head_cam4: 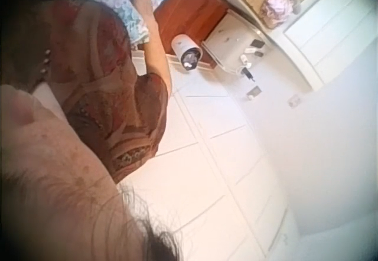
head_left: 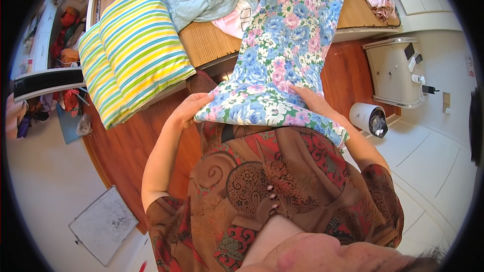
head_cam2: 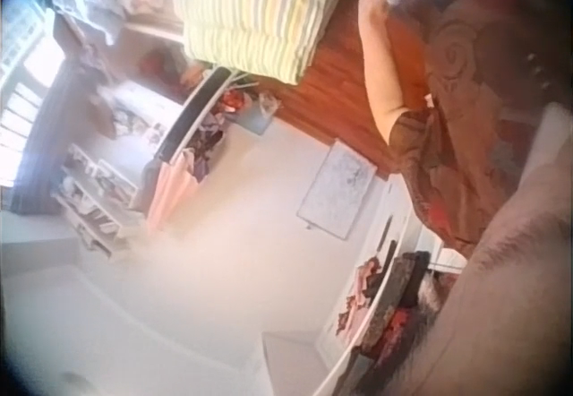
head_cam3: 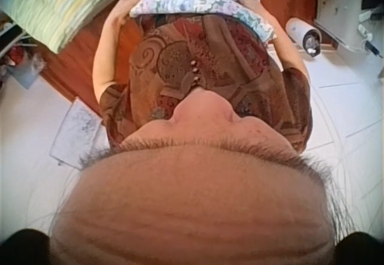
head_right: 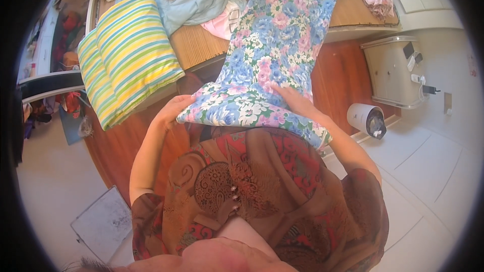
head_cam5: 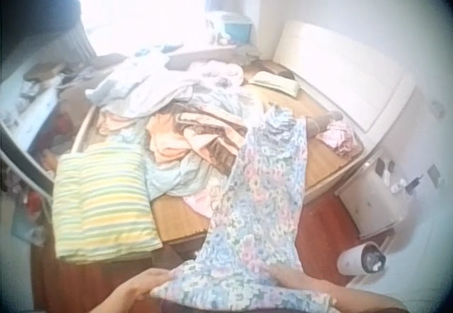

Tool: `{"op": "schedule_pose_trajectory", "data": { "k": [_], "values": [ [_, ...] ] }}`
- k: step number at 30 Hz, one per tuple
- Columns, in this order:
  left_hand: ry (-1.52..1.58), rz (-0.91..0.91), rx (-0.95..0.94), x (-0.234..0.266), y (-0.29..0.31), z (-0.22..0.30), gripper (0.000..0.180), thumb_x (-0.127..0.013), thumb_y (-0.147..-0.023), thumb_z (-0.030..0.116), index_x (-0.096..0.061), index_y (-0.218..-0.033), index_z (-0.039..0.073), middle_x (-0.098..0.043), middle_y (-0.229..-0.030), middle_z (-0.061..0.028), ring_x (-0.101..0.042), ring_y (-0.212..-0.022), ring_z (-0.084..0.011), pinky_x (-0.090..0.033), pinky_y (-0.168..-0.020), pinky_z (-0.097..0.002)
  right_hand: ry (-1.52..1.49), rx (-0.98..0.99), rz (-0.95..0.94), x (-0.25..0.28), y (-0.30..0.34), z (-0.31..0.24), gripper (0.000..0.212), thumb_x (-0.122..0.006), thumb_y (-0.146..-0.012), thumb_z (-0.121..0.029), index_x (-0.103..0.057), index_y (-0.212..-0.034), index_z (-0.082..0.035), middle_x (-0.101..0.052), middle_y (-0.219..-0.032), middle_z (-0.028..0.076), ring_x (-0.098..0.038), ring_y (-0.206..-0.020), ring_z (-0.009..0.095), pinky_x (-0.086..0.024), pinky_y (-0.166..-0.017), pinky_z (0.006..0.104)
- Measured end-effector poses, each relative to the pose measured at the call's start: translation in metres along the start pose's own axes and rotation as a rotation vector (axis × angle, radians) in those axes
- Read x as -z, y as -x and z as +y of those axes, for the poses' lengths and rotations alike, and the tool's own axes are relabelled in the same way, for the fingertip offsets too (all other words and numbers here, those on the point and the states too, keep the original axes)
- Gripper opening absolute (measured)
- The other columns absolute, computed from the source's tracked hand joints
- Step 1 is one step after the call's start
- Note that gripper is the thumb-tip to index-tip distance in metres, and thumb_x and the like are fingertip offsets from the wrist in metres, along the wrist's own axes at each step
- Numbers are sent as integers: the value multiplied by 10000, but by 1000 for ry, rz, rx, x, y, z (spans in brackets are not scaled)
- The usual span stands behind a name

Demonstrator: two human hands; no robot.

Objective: The person folds a floral dress by hand on a bed, smooths the fabric, and stacks it next to two striped pillowcases.

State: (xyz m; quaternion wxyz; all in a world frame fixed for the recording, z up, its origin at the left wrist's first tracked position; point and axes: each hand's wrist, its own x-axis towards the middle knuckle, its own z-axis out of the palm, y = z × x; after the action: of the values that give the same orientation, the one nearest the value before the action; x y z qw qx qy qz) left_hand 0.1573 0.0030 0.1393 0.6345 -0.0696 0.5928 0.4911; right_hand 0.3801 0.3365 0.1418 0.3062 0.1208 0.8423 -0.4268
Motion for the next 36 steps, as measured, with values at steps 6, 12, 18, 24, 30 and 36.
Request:
{"op": "schedule_pose_trajectory", "data": {
  "k": [6, 12, 18, 24, 30, 36],
  "values": [
    [-164, 27, -334, 45, -3, -25, 439, -537, -936, 222, -452, -1335, 60, -620, -964, -5, -553, -682, -51, -439, -568, -185, -524, 294, -195, 4, -8, -45, 573, -565, -886, -131, -362, -1422, -104, -399, -1430, 97, -375, -1307, 192, -289, -1077, 323],
    [-585, 172, -658, 29, -36, -60, 1054, -821, -635, 79, -192, -1478, 133, -384, -1380, -180, -351, -1315, -284, -322, -1062, -355, -941, 282, -292, -3, -4, -33, 556, -575, -897, -100, -376, -1415, -100, -400, -1419, 51, -390, -1286, 148, -303, -1070, 272],
    [-636, 216, -1013, -2, -102, -47, 957, -785, -705, 128, -206, -1467, 110, -452, -1328, -139, -445, -1216, -262, -347, -1040, -348, -965, 184, -263, 0, 2, -45, 567, -584, -879, -42, -386, -1408, -99, -413, -1405, 39, -407, -1268, 129, -340, -1052, 256],
    [-437, 48, -891, -16, -83, -33, 409, -610, -867, 86, -502, -1259, 36, -569, -1195, -57, -531, -1091, -183, -392, -976, -314, -874, 244, -21, 3, 0, -17, 586, -580, -902, -271, -355, -1405, -71, -421, -1387, 127, -443, -1254, 181, -380, -1026, 302],
    [-506, 175, -828, -24, -41, 7, 323, -546, -917, 173, -535, -1184, -9, -631, -927, -42, -530, -863, -122, -435, -801, -284, -1794, 45, 2, 1, 54, 67, 909, -270, -848, -736, -259, -1441, -47, -322, -1451, 186, -386, -1301, 301, -317, -1072, 444],
    [-446, 155, -826, -37, -49, 47, 321, -487, -974, 244, -569, -1116, -32, -602, -916, 10, -483, -845, -74, -423, -775, -252, -1854, 415, 163, -24, 65, 80, 917, -293, -865, -713, -235, -1431, 6, -298, -1477, 139, -318, -1342, 289, -243, -1114, 454]
  ]
}}
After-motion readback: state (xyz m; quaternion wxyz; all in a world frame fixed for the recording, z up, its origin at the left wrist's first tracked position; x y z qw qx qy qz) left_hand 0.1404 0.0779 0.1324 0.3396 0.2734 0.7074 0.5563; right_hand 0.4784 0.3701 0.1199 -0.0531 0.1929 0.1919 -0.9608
